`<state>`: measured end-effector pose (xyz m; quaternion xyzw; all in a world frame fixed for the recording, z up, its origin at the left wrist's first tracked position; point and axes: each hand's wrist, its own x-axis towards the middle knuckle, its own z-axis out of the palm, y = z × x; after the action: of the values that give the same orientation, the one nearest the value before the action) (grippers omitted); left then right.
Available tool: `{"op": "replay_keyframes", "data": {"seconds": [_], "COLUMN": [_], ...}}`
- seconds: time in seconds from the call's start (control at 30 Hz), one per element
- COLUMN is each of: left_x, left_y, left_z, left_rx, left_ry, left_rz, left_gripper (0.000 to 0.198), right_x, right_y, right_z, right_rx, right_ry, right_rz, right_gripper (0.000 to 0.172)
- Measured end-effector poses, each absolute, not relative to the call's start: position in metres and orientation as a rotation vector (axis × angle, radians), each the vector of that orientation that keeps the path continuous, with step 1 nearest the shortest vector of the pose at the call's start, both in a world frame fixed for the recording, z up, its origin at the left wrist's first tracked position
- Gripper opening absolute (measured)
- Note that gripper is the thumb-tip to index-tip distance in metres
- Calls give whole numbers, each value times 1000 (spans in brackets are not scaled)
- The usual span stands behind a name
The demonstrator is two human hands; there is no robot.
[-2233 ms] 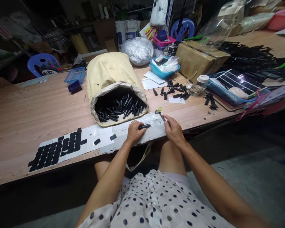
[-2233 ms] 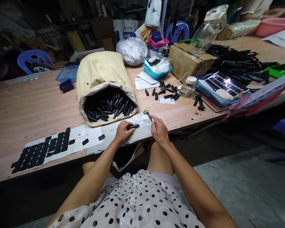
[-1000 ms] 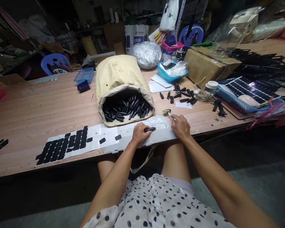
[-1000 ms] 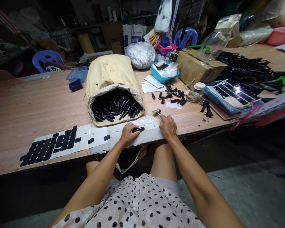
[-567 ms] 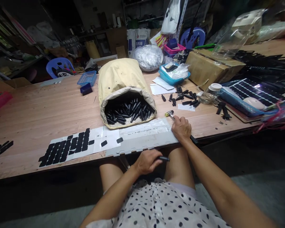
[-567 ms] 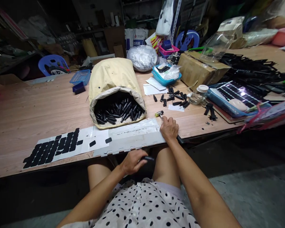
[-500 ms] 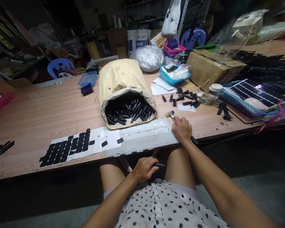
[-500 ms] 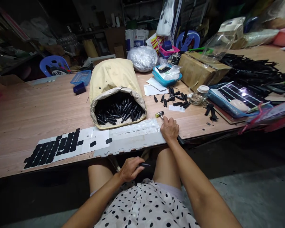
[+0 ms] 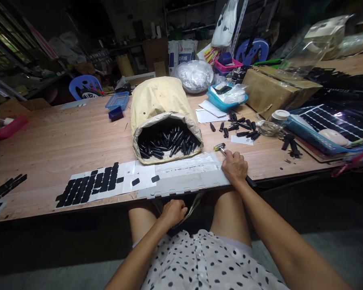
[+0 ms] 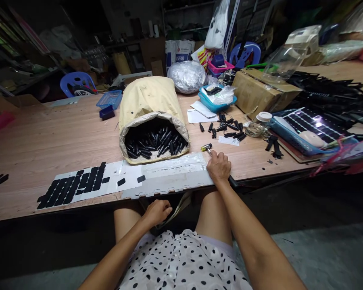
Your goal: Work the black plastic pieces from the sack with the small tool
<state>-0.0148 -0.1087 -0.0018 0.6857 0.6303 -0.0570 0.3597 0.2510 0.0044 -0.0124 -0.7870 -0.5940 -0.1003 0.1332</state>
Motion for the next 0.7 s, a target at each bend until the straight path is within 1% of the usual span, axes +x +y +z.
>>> {"op": "replay_keyframes", "data": {"seconds": [0.07,0.13,0.2,0.27,0.37,0.5,0.57,0.7], "left_x": [-9,-3,4,12,24,33,31,20], "left_y": [-90,-60,-23,14,55,75,73,59], "left_z": [14,29,41,49,51,49,49,47], "left_rx": [1712,1666,1690,1707,1669,1554,1555,1665], "left_ry": [1477,1454,1591,1777,2006,2138,2147,2089], "left_rz": [94,317,528,661,648,523,574,786], "left_gripper": [21,25,23,19,16,16,15,13], "right_x": [250,249,248,247,246,244,243,242], "right_y": [4,3,3,3,3,3,3,2], "right_z": [-12,-11,-10,-10,-9,-6,-4,-1], "right_rx": [-2280,-2277,-2275,-2282,-2291,-2306,-2322,-2342], "right_ry": [-1721,-1720,-1722,-1722,-1722,-1725,-1729,-1736], "right_rz": [-282,-273,-262,-250,-241,-225,-206,-184], "right_gripper": [37,37,37,37,38,38,39,40]}}
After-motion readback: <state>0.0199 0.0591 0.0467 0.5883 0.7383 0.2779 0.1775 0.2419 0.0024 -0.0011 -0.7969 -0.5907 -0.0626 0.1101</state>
